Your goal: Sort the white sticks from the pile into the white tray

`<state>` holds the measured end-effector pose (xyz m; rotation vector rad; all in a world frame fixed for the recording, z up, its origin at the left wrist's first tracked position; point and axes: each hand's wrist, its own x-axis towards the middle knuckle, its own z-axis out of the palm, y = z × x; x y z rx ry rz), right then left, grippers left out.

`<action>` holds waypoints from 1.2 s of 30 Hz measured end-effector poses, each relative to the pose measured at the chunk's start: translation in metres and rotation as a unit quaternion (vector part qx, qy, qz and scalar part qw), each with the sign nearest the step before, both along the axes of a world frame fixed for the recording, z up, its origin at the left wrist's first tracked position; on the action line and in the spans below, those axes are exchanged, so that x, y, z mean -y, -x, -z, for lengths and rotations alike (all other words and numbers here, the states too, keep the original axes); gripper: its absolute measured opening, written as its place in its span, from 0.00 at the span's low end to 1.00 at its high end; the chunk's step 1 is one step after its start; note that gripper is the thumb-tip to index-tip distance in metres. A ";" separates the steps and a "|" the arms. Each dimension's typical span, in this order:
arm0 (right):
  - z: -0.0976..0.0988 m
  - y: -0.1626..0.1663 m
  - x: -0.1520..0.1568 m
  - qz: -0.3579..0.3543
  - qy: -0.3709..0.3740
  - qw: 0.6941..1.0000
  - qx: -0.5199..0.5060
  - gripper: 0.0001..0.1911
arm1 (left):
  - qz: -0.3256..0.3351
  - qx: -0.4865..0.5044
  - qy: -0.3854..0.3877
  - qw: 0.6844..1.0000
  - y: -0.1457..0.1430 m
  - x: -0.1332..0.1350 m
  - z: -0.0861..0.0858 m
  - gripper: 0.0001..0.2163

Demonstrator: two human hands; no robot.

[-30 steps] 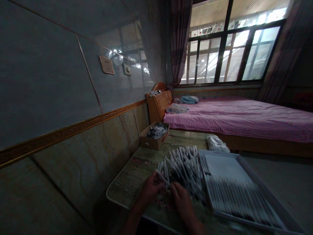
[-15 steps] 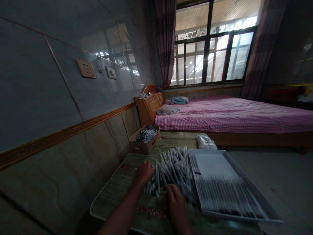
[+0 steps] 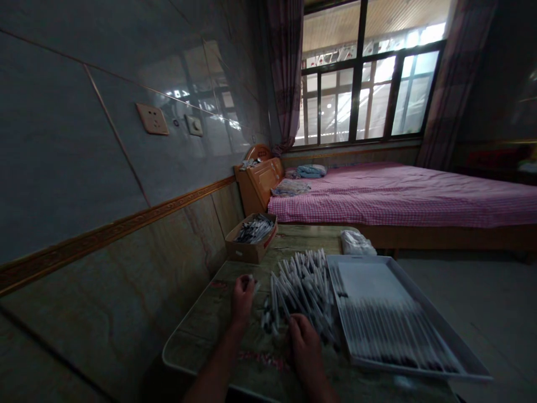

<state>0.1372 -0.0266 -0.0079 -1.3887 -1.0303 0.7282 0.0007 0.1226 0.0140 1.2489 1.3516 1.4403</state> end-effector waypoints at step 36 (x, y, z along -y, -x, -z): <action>0.011 0.015 0.004 -0.081 -0.013 0.960 0.267 0.22 | 0.075 0.404 0.104 0.906 0.022 0.071 0.019 0.14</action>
